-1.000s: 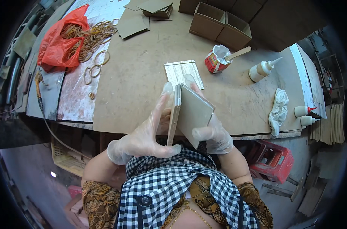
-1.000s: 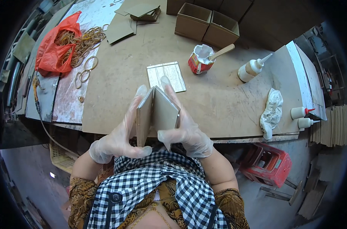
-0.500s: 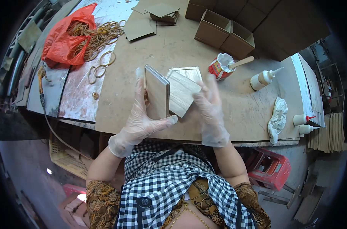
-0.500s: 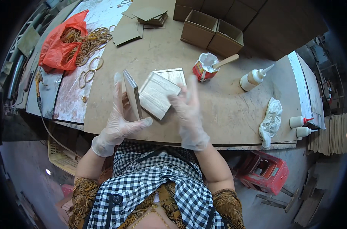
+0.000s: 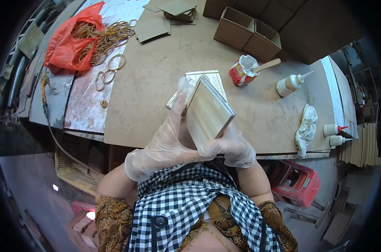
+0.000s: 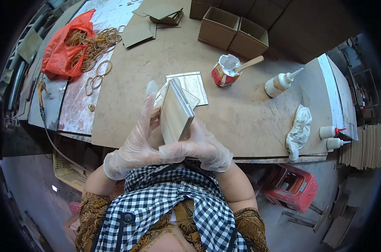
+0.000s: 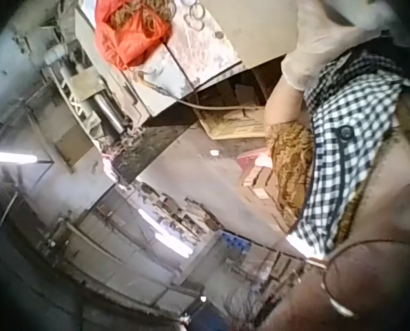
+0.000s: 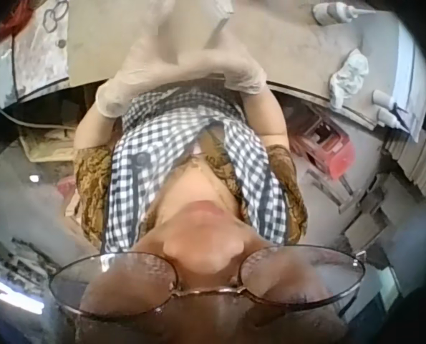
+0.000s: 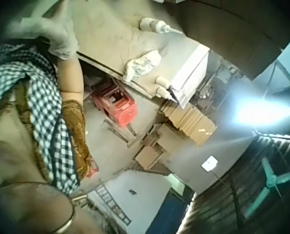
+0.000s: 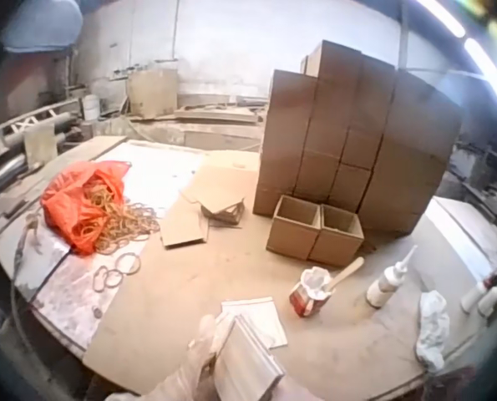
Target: The person assembles small cardboard boxes by hand. They align and press the flaps of the cardboard pieces together to form the box structure, then secure the assembled boxes with rubber bands. The person repeats this process for multiple boxes, placing the finished units on the table.
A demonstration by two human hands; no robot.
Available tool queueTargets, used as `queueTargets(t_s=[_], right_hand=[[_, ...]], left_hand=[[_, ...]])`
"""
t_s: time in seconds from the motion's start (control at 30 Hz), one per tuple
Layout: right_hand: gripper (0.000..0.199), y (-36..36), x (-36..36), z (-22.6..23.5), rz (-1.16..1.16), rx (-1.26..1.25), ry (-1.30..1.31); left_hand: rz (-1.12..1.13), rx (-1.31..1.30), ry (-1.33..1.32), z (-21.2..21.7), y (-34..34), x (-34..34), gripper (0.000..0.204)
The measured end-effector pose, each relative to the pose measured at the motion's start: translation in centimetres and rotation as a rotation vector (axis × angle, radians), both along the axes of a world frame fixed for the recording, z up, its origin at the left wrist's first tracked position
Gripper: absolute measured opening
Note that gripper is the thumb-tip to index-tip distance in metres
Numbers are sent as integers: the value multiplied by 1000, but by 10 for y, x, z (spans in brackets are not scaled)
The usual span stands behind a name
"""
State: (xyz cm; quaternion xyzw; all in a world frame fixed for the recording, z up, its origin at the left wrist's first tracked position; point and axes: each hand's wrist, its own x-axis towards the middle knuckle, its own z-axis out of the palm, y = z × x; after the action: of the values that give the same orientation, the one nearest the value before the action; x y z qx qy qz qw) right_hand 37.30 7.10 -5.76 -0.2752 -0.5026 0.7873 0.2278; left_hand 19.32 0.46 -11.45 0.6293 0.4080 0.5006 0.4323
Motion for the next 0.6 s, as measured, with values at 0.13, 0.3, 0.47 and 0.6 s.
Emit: queueTargets(t_s=[0.13,0.3,0.47,0.6], right_hand=[[123,-10,11,-22,37,-5,22],[149,-34,22,-23,21,-59,-97],[156,-28,42,-35,92,-72,-139],[143,-31,34,-29,-141,-154,134]], left_hand=[[-64,-112,32,2,-16,0,134],[-179,-218,26,-1,-38,5,133],[-274,-384,-251,15,-46,-1,134],[-89,-131,99,29,-42,-33,133]])
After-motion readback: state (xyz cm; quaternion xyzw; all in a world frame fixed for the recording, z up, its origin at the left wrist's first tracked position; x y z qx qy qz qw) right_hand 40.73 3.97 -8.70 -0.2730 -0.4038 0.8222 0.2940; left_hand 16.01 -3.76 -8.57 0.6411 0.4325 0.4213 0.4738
